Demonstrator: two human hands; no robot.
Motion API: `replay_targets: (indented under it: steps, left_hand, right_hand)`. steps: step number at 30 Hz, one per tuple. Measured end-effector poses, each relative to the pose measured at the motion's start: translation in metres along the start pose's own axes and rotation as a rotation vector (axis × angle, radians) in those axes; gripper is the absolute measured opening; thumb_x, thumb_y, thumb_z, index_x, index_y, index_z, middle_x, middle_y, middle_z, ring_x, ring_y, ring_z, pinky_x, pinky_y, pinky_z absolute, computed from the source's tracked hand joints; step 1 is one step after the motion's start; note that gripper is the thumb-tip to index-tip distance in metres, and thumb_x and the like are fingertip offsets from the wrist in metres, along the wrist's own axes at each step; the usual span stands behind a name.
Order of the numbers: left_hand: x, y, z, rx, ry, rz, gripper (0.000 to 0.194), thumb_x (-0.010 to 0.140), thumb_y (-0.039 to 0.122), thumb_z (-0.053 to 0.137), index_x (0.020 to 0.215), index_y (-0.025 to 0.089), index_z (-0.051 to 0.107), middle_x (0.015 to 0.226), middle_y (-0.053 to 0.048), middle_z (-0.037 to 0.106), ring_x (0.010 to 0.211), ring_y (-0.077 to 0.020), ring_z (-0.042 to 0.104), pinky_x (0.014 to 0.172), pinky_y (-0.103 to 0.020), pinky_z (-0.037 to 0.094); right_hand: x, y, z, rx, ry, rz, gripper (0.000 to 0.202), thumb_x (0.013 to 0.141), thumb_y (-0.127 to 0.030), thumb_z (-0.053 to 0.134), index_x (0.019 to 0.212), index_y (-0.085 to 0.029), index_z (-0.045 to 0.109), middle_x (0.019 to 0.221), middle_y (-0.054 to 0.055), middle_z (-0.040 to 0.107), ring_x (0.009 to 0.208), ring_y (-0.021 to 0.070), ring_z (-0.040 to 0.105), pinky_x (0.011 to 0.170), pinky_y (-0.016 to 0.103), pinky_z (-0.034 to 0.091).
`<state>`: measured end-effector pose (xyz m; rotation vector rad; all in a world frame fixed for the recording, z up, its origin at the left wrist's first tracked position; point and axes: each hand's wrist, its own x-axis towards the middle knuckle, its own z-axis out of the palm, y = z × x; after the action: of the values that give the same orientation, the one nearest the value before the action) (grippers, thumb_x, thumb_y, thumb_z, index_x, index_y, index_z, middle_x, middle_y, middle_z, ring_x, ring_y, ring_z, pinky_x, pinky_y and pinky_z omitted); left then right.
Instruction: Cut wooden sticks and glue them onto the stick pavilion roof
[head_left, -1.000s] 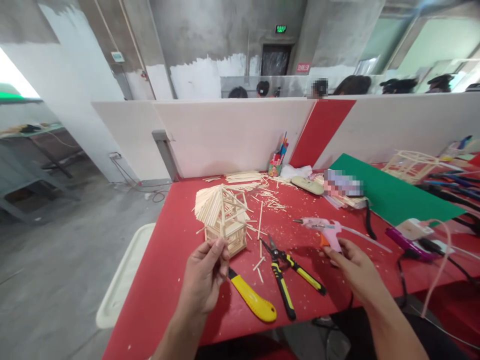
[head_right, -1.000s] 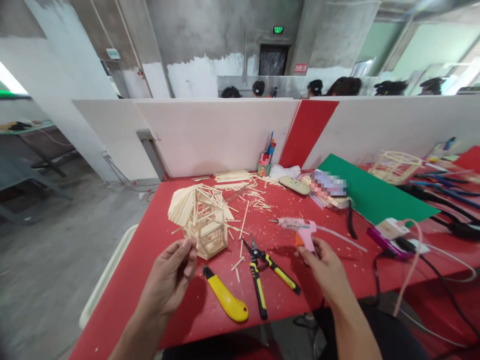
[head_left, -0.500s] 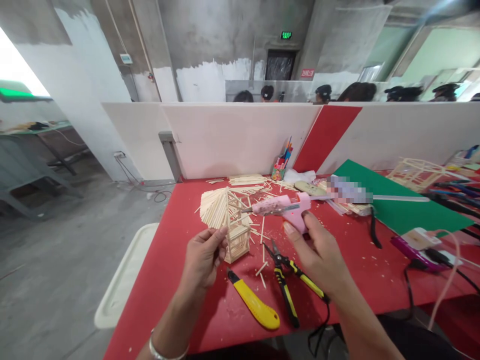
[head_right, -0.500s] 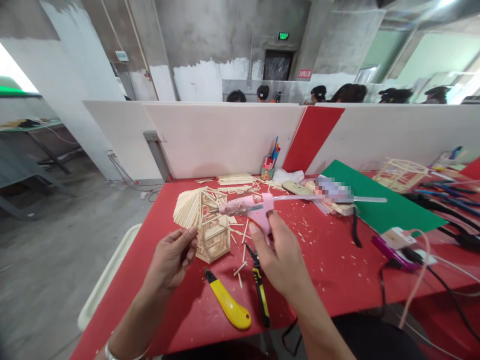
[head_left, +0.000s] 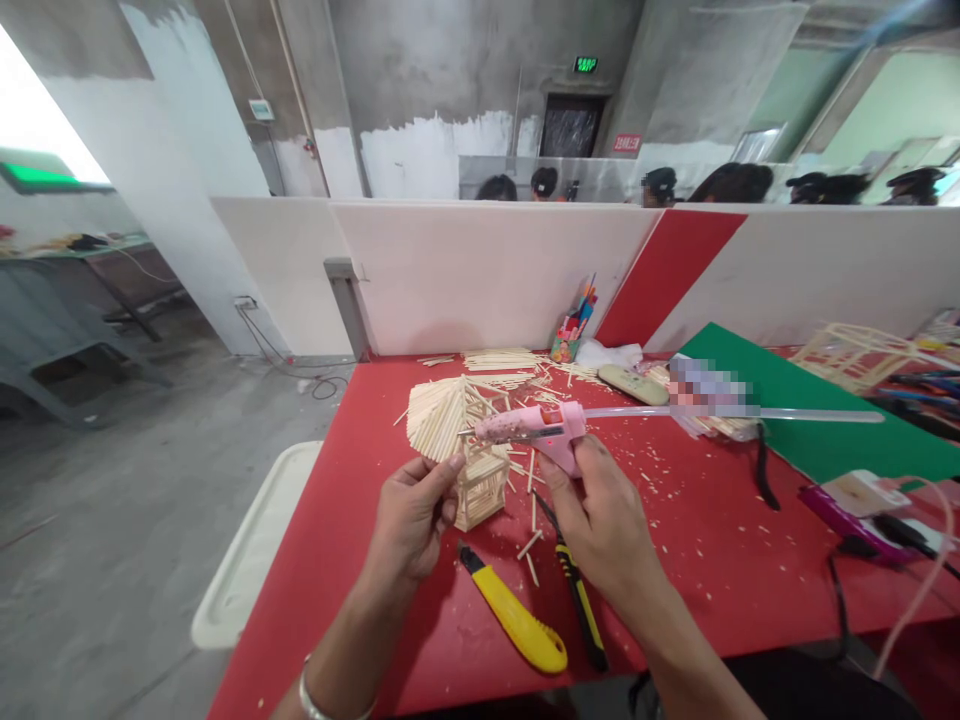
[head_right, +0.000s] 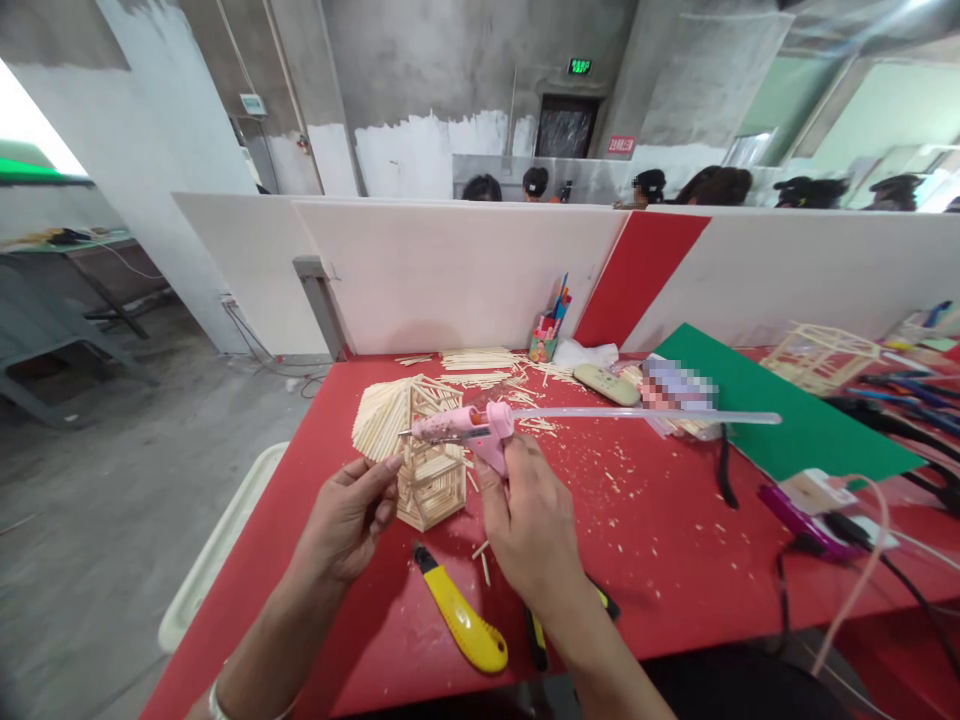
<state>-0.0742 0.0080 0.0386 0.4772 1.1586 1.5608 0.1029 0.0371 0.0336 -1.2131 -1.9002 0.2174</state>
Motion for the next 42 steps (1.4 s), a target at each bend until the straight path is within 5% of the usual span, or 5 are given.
replay_targets:
  steps: [14, 42]
  left_hand:
    - [-0.002, -0.001, 0.003, -0.072, 0.036, 0.032, 0.040, 0.052, 0.030, 0.085, 0.054, 0.015, 0.048, 0.041, 0.006, 0.050, 0.030, -0.0022, 0.037, 0.029, -0.013, 0.025]
    - [0.000, 0.002, -0.005, -0.043, -0.014, 0.020, 0.033, 0.064, 0.033, 0.075, 0.053, 0.016, 0.049, 0.042, 0.005, 0.048, 0.031, -0.0033, 0.036, 0.031, -0.015, 0.022]
  right_hand:
    - [-0.006, 0.006, 0.008, 0.002, 0.030, 0.057, 0.032, 0.090, -0.039, 0.039, 0.108, -0.018, 0.055, 0.102, 0.015, 0.062, 0.091, 0.0270, 0.058, 0.075, 0.044, 0.048]
    - [-0.006, -0.004, 0.009, 0.007, 0.074, 0.037, 0.023, 0.090, -0.035, 0.040, 0.095, -0.020, 0.056, 0.091, 0.011, 0.062, 0.082, 0.0238, 0.057, 0.070, 0.039, 0.047]
